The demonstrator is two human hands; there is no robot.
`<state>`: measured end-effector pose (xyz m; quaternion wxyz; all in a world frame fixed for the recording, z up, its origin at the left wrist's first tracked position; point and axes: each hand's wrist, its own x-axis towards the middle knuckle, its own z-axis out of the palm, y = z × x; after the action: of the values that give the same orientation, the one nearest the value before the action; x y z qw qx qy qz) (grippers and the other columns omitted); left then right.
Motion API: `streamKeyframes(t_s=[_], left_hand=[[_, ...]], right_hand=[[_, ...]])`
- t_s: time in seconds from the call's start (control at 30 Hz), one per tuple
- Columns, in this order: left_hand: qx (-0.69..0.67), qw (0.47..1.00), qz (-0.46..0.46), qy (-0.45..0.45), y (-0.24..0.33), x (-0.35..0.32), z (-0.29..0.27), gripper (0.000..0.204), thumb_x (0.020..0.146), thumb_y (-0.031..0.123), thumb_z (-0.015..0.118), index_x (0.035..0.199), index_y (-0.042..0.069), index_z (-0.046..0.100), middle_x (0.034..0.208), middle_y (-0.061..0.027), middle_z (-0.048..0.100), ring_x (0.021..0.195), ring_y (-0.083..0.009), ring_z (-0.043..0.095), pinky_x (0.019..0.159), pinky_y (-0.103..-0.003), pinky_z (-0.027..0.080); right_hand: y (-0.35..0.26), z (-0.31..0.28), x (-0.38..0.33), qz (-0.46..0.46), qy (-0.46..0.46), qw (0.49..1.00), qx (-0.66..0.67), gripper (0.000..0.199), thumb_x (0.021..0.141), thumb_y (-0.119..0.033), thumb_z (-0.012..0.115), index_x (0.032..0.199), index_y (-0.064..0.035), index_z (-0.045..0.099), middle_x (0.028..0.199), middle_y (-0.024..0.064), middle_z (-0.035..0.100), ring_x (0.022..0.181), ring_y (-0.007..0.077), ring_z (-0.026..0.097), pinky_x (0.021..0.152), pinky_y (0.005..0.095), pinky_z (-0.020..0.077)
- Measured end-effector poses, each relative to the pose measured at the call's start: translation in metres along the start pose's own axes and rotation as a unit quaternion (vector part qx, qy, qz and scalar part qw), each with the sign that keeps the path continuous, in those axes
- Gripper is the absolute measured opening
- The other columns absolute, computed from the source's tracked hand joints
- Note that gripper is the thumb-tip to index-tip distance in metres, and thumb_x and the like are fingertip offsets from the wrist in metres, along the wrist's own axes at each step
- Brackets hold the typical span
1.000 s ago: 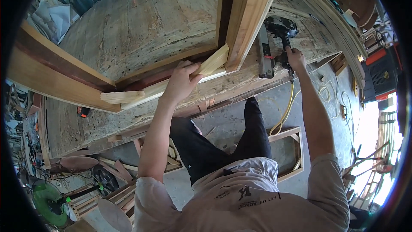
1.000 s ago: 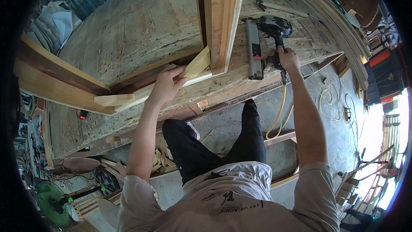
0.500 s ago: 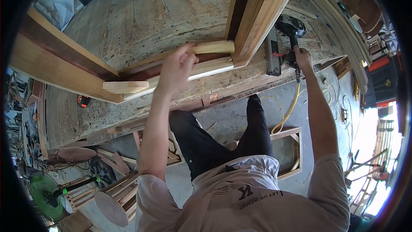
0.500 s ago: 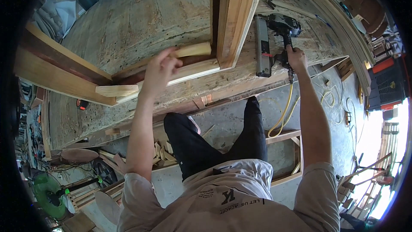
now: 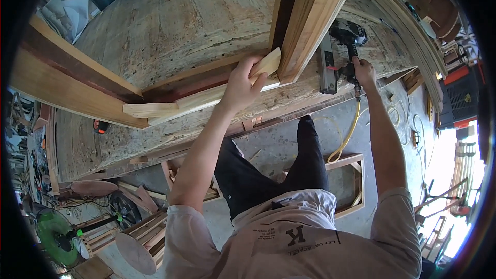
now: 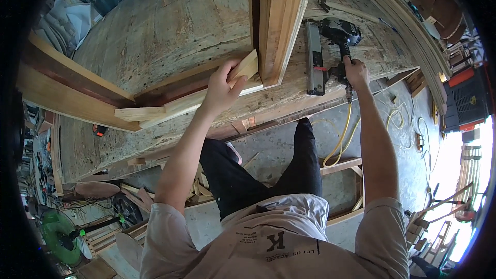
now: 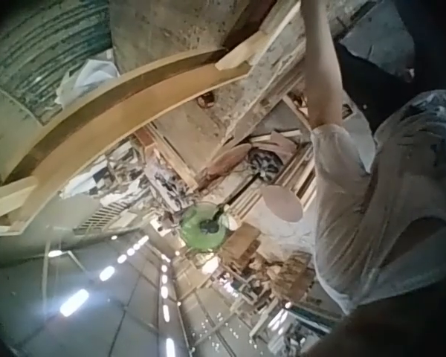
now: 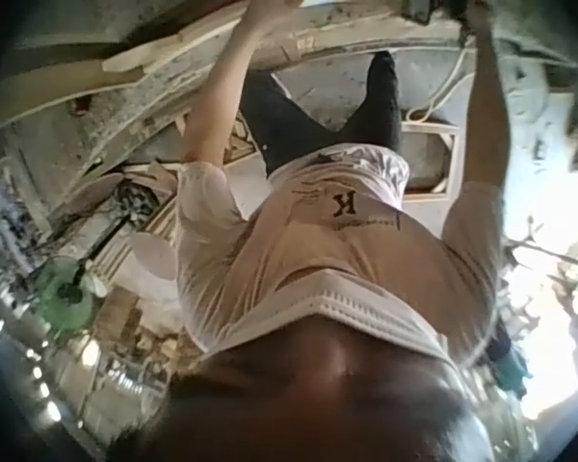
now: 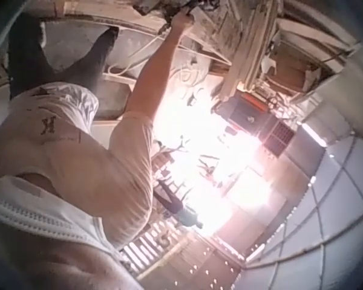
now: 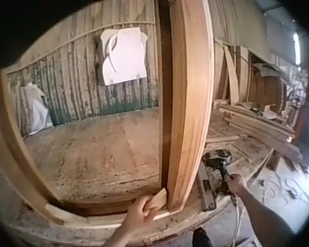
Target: Assembling a wooden frame using a nail gun and handling long wooden planks in a manufacturing workshop.
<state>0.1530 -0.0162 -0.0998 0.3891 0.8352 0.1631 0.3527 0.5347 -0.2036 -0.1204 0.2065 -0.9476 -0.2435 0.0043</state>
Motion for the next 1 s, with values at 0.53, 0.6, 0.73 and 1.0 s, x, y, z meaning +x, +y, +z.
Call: streamKeyframes(t_s=[0.53,0.6,0.73,1.0], left_hand=[[-0.026,0.999,-0.018,-0.008,0.012,0.001,-0.012,0.043,0.086,0.019,0.066,0.122,-0.001,0.051,0.108,-0.0170,0.062,0.101,-0.0289,0.061,0.088,-0.038,0.047],[-0.147,0.986,-0.072,-0.036,-0.007,-0.001,-0.025,0.046,0.087,0.024,0.066,0.124,0.000,0.052,0.109,-0.0128,0.063,0.098,-0.0203,0.061,0.086,-0.034,0.048],[-0.026,0.987,-0.118,-0.104,0.001,-0.003,-0.051,0.040,0.085,0.019,0.068,0.118,0.001,0.057,0.096,-0.0120,0.065,0.083,-0.0172,0.061,0.079,-0.029,0.049],[0.151,0.978,-0.080,-0.115,0.005,-0.010,-0.043,0.034,0.081,0.018,0.069,0.111,0.002,0.063,0.102,-0.0188,0.065,0.094,-0.0357,0.062,0.084,-0.041,0.048]], right_hand=[[-0.003,0.003,0.000,0.004,0.005,1.000,-0.004,0.059,0.085,-0.058,0.048,0.100,-0.0058,0.070,0.099,0.0245,0.066,0.099,0.0398,0.062,0.087,0.0463,0.0471],[-0.003,0.002,-0.001,0.008,0.009,1.000,-0.006,0.058,0.085,-0.058,0.048,0.101,-0.0058,0.070,0.099,0.0242,0.066,0.100,0.0398,0.062,0.088,0.0460,0.0472],[0.007,0.002,0.008,-0.005,0.016,1.000,-0.001,0.059,0.085,-0.058,0.048,0.099,-0.0050,0.070,0.099,0.0243,0.066,0.098,0.0399,0.063,0.087,0.0458,0.0475],[-0.003,0.002,-0.002,0.008,0.015,1.000,0.013,0.059,0.084,-0.059,0.049,0.096,-0.0058,0.071,0.097,0.0244,0.066,0.096,0.0401,0.063,0.085,0.0465,0.0478]])
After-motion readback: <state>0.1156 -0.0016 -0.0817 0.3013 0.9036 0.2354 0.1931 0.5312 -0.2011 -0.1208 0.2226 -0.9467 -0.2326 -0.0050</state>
